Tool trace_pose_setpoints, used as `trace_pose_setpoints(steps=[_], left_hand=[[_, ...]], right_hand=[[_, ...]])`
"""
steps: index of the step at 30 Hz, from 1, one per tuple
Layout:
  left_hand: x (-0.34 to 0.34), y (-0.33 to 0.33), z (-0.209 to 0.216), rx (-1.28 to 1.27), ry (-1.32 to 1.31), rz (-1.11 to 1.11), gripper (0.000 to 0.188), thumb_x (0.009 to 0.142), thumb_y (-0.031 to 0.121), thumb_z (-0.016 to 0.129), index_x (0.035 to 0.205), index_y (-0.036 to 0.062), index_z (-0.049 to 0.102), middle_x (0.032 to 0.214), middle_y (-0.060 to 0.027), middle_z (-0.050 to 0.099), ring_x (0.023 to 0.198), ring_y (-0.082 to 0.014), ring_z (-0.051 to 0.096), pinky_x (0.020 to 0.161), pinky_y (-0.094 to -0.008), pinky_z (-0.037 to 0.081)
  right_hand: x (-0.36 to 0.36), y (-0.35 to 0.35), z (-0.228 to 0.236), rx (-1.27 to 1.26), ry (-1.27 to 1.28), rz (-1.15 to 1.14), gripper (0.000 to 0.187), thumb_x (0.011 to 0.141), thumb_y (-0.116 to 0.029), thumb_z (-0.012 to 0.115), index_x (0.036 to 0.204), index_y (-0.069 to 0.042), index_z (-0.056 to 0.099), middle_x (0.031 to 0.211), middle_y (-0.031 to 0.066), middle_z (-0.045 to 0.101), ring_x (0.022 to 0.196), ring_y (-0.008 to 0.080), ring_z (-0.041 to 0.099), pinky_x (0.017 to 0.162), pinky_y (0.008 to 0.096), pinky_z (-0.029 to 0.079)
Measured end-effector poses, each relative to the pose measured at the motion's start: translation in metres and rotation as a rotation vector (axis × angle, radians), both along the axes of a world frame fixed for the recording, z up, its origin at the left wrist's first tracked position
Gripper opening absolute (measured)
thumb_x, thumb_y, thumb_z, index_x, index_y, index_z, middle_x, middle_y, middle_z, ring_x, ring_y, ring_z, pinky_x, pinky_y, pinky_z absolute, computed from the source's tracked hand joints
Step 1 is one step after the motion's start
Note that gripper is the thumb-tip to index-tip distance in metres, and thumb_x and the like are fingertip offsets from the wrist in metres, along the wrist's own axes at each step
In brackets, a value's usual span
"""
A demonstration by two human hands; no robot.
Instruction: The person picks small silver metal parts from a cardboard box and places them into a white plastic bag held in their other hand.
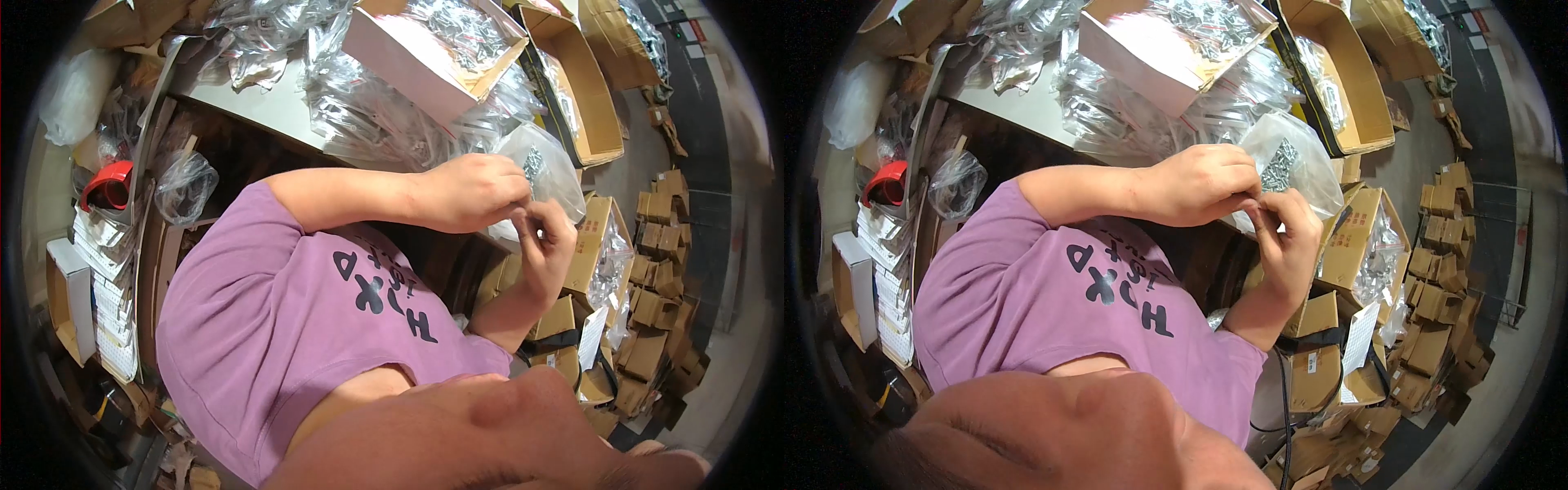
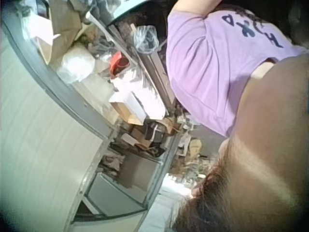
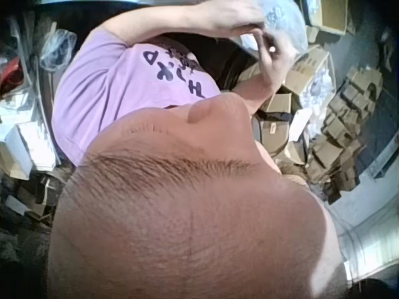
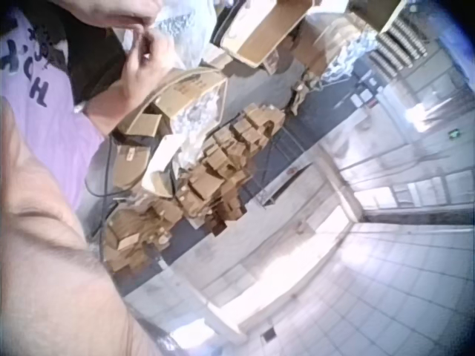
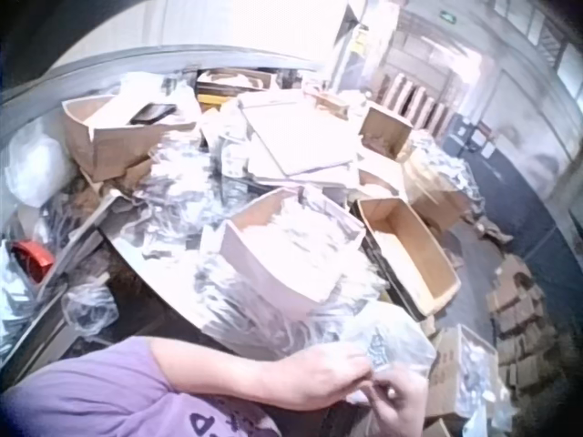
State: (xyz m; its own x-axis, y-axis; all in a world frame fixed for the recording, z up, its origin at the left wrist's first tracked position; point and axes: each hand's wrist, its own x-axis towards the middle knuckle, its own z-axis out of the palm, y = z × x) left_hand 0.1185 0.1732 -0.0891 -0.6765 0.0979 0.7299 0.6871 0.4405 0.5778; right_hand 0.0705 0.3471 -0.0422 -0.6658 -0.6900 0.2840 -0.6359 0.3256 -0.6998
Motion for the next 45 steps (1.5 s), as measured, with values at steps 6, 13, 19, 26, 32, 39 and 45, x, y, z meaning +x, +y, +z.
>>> trace_pose_setpoints(steps=[6, 13, 19, 26, 32, 39, 45], left_hand=[[-0.004, -0.024, 0.047, -0.202, -0.004, 0.012, 0.014, 0.077, 0.013, 0.067, 0.081, 0.0035, 0.056, 0.077, -0.01, 0.057, 0.076, -0.0292, 0.058, 0.067, -0.0379, 0.048], [-0.075, -0.139, 0.112, -0.219, -0.17, 0.199, 0.023, 0.079, 0.024, 0.064, 0.087, 0.0015, 0.067, 0.069, -0.0128, 0.063, 0.062, -0.0202, 0.059, 0.061, -0.034, 0.047], [-0.079, -0.219, 0.095, -0.989, -0.581, 0.161, 0.032, 0.066, 0.025, 0.075, 0.089, 0.0037, 0.068, 0.078, -0.0096, 0.067, 0.068, -0.0224, 0.062, 0.06, -0.0368, 0.048], [-0.061, -0.215, 0.084, -1.091, -0.66, 0.112, 0.02, 0.069, 0.027, 0.071, 0.074, 0.0079, 0.069, 0.066, -0.0115, 0.065, 0.063, -0.0264, 0.063, 0.058, -0.0386, 0.047], [-0.063, -0.219, 0.094, -1.037, -0.672, -0.003, 0.015, 0.08, 0.016, 0.057, 0.08, 0.0042, 0.066, 0.069, -0.0105, 0.064, 0.062, -0.0251, 0.06, 0.06, -0.0355, 0.047], [-0.052, -0.211, 0.107, -0.522, -0.781, 0.03, 0.012, 0.082, 0.008, 0.051, 0.09, 0.0025, 0.057, 0.08, -0.0084, 0.064, 0.069, -0.0204, 0.059, 0.063, -0.0342, 0.047], [-0.043, -0.21, 0.114, -0.759, -0.554, 0.233, 0.01, 0.076, 0.004, 0.059, 0.085, 0.0019, 0.055, 0.075, -0.0068, 0.058, 0.071, -0.0193, 0.056, 0.065, -0.0311, 0.046]], right_hand=[[-0.002, 0.001, -0.003, -0.362, -0.131, 0.0, 0.013, 0.073, 0.008, 0.071, 0.083, 0.005, 0.063, 0.072, 0.0059, 0.06, 0.064, 0.0091, 0.053, 0.058, 0.0201, 0.041], [-0.044, 0.007, -0.028, 0.015, 0.035, -0.319, 0.018, 0.081, -0.004, 0.066, 0.097, 0.004, 0.064, 0.081, 0.0111, 0.066, 0.073, 0.0145, 0.062, 0.066, 0.0253, 0.05], [-0.053, 0.002, -0.038, 0.468, 0.258, -0.187, 0.03, 0.078, -0.009, 0.066, 0.106, -0.001, 0.061, 0.1, 0.0201, 0.063, 0.089, 0.0362, 0.061, 0.079, 0.0398, 0.048], [-0.055, -0.007, -0.029, 0.704, 0.204, -0.095, 0.03, 0.073, -0.008, 0.067, 0.101, 0.0, 0.061, 0.097, 0.0234, 0.062, 0.092, 0.039, 0.059, 0.08, 0.0415, 0.046], [-0.056, -0.005, -0.033, 0.685, 0.206, -0.099, 0.032, 0.072, -0.01, 0.067, 0.102, -0.001, 0.062, 0.094, 0.0224, 0.063, 0.09, 0.0381, 0.059, 0.079, 0.0411, 0.047], [-0.057, -0.004, -0.031, 0.669, 0.232, -0.071, 0.026, 0.071, -0.013, 0.068, 0.094, -0.002, 0.063, 0.089, 0.0203, 0.063, 0.086, 0.0371, 0.06, 0.077, 0.0431, 0.047], [-0.057, -0.011, -0.022, 0.69, 0.177, -0.044, 0.024, 0.069, -0.008, 0.065, 0.091, 0.0, 0.063, 0.085, 0.0239, 0.061, 0.084, 0.0411, 0.058, 0.074, 0.0426, 0.046]])
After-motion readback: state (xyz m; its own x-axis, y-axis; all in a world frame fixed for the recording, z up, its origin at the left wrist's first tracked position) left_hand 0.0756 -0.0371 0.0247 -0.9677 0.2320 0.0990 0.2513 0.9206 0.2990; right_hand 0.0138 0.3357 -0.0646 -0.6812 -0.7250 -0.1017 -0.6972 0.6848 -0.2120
